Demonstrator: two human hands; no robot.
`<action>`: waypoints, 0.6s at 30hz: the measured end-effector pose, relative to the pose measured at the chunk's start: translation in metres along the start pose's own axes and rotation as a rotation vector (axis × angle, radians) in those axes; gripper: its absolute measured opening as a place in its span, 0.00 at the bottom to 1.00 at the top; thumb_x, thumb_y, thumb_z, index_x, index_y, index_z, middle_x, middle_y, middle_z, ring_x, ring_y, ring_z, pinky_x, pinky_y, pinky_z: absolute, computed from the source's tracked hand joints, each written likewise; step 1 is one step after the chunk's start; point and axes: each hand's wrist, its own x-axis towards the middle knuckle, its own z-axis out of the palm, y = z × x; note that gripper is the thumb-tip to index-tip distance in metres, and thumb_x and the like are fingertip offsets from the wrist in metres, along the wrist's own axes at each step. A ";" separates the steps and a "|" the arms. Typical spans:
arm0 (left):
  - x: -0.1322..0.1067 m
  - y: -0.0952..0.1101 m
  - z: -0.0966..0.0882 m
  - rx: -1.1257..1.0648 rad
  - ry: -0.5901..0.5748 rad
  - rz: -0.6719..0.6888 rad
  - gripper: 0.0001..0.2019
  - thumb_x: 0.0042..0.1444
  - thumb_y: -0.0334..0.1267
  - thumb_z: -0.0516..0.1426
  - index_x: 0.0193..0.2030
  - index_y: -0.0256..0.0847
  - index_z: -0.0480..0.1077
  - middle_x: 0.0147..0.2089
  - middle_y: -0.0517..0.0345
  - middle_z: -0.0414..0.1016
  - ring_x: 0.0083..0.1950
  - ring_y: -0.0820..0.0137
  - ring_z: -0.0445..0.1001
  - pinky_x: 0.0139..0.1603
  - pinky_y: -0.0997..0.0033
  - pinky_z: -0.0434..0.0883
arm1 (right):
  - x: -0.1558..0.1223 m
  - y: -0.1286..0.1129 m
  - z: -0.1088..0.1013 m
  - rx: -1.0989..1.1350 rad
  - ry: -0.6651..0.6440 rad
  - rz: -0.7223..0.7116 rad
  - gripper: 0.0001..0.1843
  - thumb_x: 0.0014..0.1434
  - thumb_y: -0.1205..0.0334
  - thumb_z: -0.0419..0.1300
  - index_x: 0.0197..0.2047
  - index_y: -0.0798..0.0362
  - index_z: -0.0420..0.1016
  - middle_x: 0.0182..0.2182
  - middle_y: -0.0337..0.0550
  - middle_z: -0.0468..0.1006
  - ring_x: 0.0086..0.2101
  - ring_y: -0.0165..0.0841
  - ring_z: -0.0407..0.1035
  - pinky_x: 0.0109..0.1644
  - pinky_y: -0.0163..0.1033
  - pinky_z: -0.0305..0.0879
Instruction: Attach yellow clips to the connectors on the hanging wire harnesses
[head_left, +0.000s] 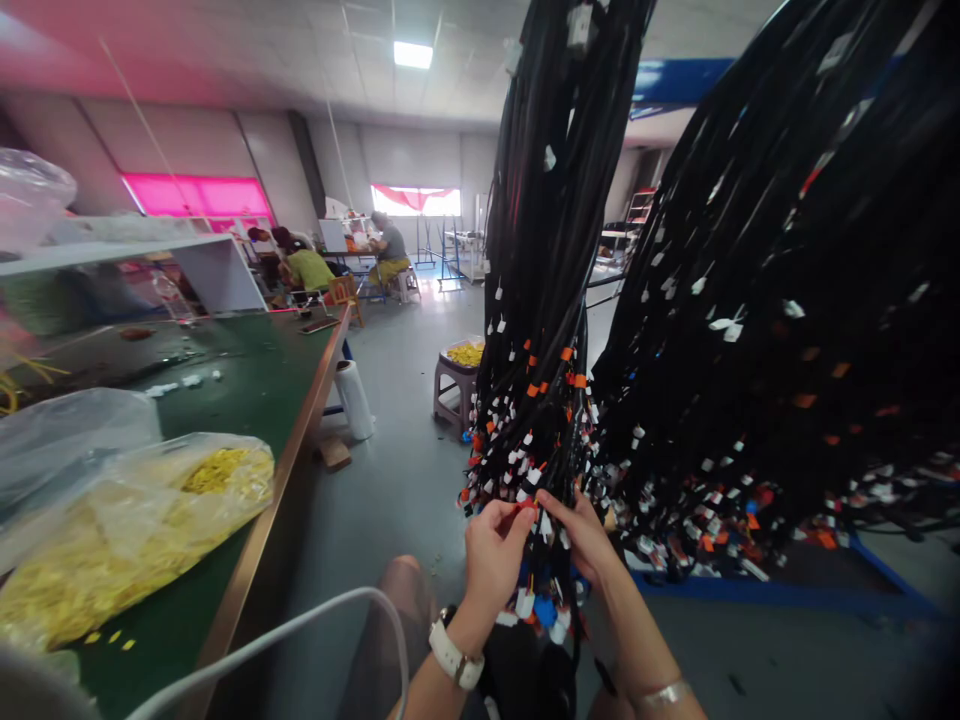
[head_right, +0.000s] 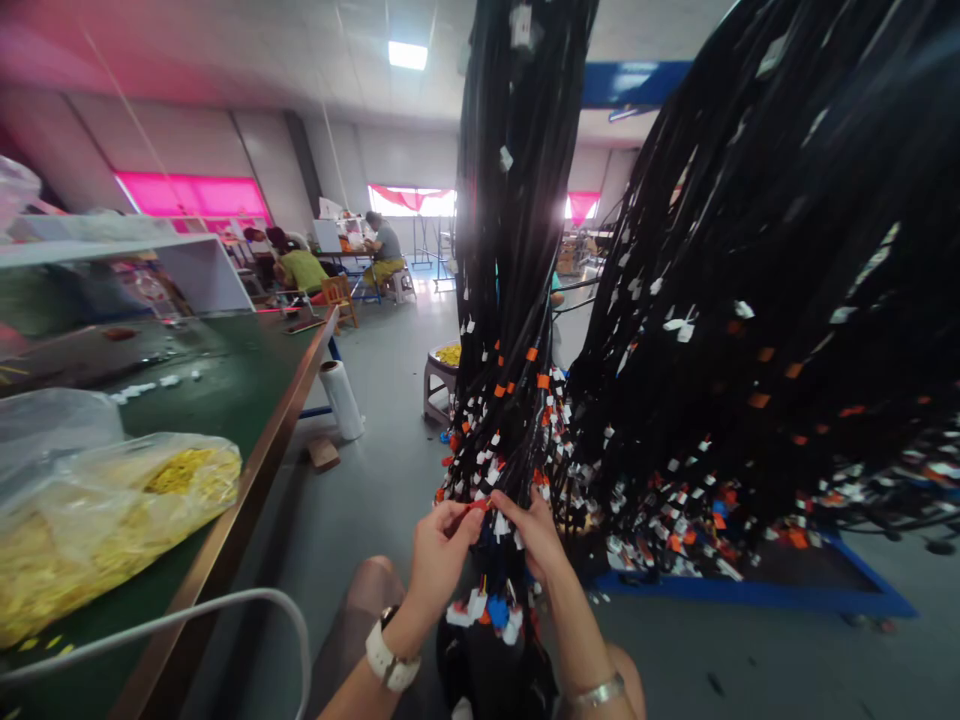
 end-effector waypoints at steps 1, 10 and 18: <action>-0.001 0.000 0.001 0.046 0.009 0.017 0.14 0.54 0.47 0.55 0.29 0.36 0.69 0.26 0.57 0.72 0.28 0.72 0.67 0.31 0.74 0.62 | -0.001 0.000 0.001 0.021 -0.005 0.007 0.22 0.40 0.57 0.70 0.40 0.50 0.72 0.33 0.42 0.80 0.33 0.40 0.73 0.39 0.43 0.68; -0.001 -0.004 0.005 0.368 -0.011 0.121 0.17 0.56 0.51 0.52 0.25 0.40 0.66 0.23 0.59 0.69 0.25 0.72 0.63 0.28 0.74 0.54 | 0.003 0.004 -0.015 -0.005 -0.130 0.002 0.15 0.40 0.61 0.70 0.34 0.50 0.75 0.33 0.43 0.80 0.35 0.41 0.73 0.42 0.44 0.68; 0.008 -0.001 0.009 0.398 0.050 0.115 0.20 0.56 0.52 0.50 0.24 0.39 0.68 0.21 0.58 0.68 0.23 0.72 0.61 0.26 0.73 0.50 | 0.001 0.003 -0.019 -0.050 -0.176 0.008 0.22 0.32 0.65 0.73 0.35 0.50 0.75 0.30 0.40 0.80 0.32 0.40 0.72 0.39 0.43 0.66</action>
